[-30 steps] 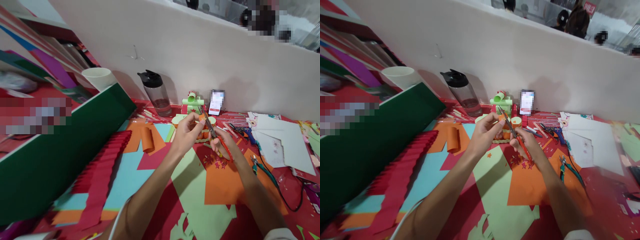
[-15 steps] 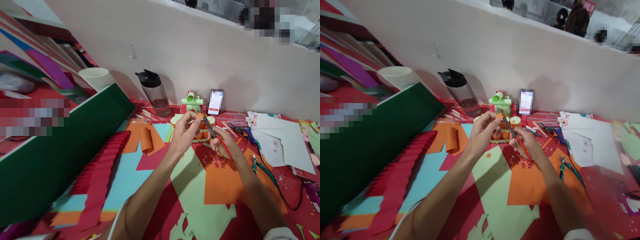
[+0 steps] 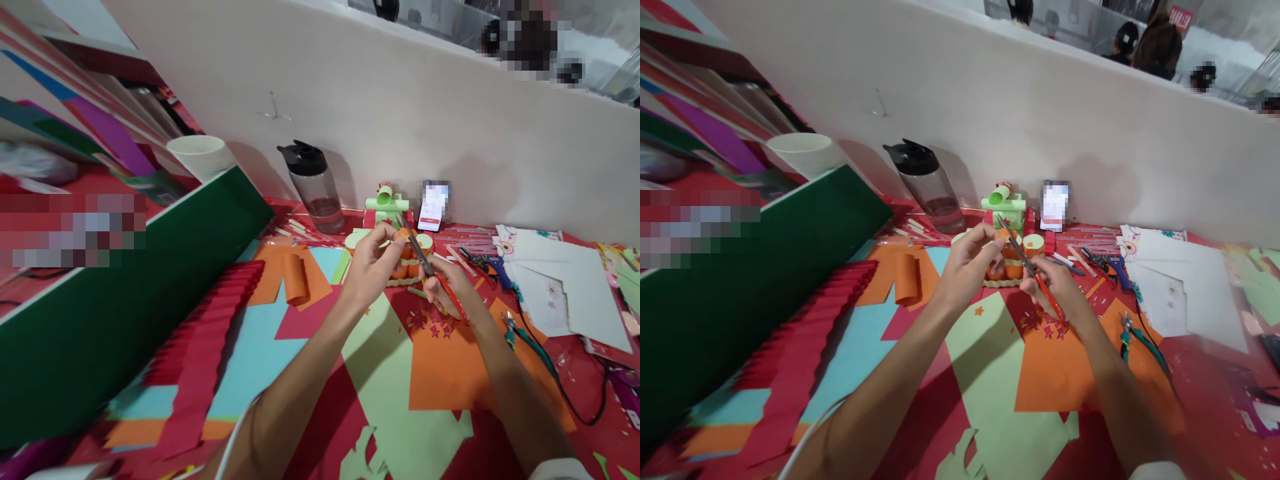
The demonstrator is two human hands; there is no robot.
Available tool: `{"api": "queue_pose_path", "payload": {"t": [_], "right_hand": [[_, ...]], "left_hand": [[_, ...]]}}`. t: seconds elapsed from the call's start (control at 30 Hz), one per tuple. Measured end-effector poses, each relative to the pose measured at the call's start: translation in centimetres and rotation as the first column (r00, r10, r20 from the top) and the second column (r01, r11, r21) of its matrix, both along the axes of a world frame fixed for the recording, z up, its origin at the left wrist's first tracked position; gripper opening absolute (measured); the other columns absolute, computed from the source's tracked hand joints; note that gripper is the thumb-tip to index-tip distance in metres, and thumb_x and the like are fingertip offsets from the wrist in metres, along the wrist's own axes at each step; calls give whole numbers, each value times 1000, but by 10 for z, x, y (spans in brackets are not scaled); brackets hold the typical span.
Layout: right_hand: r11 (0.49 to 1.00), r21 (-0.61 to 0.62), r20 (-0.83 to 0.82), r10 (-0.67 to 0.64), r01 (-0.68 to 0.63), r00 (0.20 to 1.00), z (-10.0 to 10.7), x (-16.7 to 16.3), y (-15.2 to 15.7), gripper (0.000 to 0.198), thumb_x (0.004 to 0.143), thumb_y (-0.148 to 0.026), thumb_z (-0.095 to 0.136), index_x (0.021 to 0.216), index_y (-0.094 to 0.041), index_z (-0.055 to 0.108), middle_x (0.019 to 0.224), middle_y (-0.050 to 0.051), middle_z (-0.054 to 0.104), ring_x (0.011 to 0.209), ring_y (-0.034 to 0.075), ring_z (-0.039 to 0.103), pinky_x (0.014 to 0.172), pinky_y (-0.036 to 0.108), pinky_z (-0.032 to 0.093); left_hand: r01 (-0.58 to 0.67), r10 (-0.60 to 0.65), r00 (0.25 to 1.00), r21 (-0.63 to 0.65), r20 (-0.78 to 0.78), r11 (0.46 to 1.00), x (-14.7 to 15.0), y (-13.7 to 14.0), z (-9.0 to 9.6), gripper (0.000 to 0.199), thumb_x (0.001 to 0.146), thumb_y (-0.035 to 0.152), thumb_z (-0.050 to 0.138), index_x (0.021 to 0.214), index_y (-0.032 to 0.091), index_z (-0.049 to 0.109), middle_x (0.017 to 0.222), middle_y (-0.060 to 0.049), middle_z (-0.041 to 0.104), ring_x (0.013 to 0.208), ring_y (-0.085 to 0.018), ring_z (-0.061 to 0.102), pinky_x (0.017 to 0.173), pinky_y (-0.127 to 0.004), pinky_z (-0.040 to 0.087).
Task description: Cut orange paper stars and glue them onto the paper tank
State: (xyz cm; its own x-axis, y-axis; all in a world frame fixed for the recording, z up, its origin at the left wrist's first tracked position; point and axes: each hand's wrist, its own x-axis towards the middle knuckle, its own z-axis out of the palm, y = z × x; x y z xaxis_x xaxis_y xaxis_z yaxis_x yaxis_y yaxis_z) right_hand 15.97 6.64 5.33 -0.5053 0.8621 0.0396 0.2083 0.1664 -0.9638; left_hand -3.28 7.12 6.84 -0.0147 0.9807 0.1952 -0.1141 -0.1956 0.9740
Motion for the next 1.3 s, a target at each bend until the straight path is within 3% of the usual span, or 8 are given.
{"api": "queue_pose_path", "payload": {"t": [0.23,0.63,0.77,1.0,1.17,1.3], "right_hand": [[1000,-22,-24,1,-2,1000,-1,0,-1,60,86,-82,66,92,-23,56,62,-5,52,46,11,45,47,23,36],[999,-39,-58,-3,0,998,5,-2,-2,62,83,-82,70,89,-22,56,59,-6,51,46,10,45,44,22,36],[996,-63,-122,-77,70,989,4,-3,-3,60,82,-79,74,90,-23,56,60,-5,53,45,10,45,41,22,36],[960,37,-212,-265,279,941,4,-1,2,47,84,-54,84,100,-25,52,78,-5,58,55,12,56,53,27,48],[952,43,-202,-288,303,936,3,4,7,44,84,-48,83,101,-25,50,85,-3,62,65,13,60,64,30,53],[956,39,-185,-278,290,943,5,6,8,44,84,-47,82,104,-25,49,86,-2,63,62,13,57,60,30,52]], "left_hand": [[23,-22,1000,-6,19,1000,3,-1,-1,29,91,42,70,79,22,52,61,6,48,51,-10,44,49,-23,39],[11,-12,1000,11,27,1000,2,-2,-1,30,93,41,68,79,23,50,64,6,51,51,-9,46,50,-23,39],[38,-38,999,4,14,999,3,-3,2,28,92,42,68,80,22,52,63,6,49,51,-9,45,51,-23,39],[310,-300,932,21,-202,950,4,-2,-8,24,94,39,65,83,20,56,75,1,56,65,-13,52,60,-25,44],[321,-294,878,10,-379,947,3,-2,-13,26,97,42,61,84,20,60,84,-2,59,75,-17,57,66,-27,46],[305,-282,856,-17,-433,952,1,-3,-8,29,97,45,63,84,19,63,89,-4,63,76,-17,57,63,-27,43]]}}
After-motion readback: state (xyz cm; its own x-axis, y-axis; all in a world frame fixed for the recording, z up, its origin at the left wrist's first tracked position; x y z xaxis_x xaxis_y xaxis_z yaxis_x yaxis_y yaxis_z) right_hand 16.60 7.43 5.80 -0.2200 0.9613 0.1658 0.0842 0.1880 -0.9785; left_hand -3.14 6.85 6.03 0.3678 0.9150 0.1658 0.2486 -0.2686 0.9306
